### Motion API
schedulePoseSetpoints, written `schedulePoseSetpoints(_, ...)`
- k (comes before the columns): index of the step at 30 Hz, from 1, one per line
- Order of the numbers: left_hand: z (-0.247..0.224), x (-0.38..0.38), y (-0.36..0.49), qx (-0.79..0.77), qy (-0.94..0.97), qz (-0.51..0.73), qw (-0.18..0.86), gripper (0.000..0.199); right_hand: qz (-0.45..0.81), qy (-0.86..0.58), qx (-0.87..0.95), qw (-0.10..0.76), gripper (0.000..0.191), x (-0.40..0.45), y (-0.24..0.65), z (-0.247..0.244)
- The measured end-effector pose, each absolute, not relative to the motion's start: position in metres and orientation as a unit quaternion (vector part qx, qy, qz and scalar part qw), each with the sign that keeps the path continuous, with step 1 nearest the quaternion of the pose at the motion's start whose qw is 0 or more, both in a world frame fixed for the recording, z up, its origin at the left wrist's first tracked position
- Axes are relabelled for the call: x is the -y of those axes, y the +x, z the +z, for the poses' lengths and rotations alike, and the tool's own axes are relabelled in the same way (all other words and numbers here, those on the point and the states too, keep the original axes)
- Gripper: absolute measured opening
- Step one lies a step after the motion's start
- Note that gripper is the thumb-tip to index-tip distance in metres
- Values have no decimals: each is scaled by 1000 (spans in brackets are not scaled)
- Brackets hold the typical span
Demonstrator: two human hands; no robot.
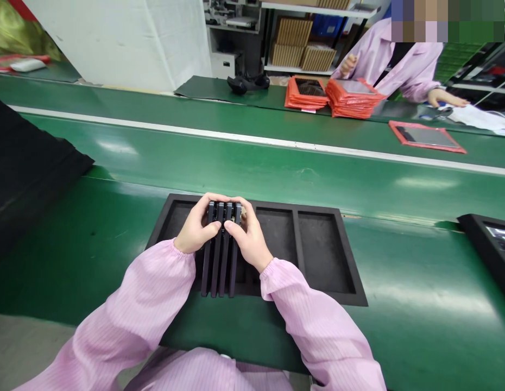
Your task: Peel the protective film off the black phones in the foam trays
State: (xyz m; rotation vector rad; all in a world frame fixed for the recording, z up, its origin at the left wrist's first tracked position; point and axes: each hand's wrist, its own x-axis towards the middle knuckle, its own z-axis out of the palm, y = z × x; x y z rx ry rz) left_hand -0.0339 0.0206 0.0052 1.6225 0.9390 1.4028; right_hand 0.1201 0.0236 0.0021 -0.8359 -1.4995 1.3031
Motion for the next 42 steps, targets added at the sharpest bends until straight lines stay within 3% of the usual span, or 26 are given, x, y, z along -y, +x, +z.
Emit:
schedulePoseSetpoints(5,-2,-26,-42,-316,630,538,462,45,576,-302,597,471,51,-22,125,-6)
schedulePoseSetpoints(9,-6,-28,-48,-256,621,510,538,61,632,-269,559,464,66,-22,130,-12)
schedulePoseSetpoints(12,-5,-27,-48,-258,629,507,530,63,647,-265,549,458,72,-21,131,-13)
schedulePoseSetpoints(34,-2,-22,-40,-307,659,525,442,51,585,-284,603,461,65,-19,129,-6)
schedulePoseSetpoints(42,-6,-25,-41,-280,644,529,476,53,567,-295,619,457,62,-20,130,-7)
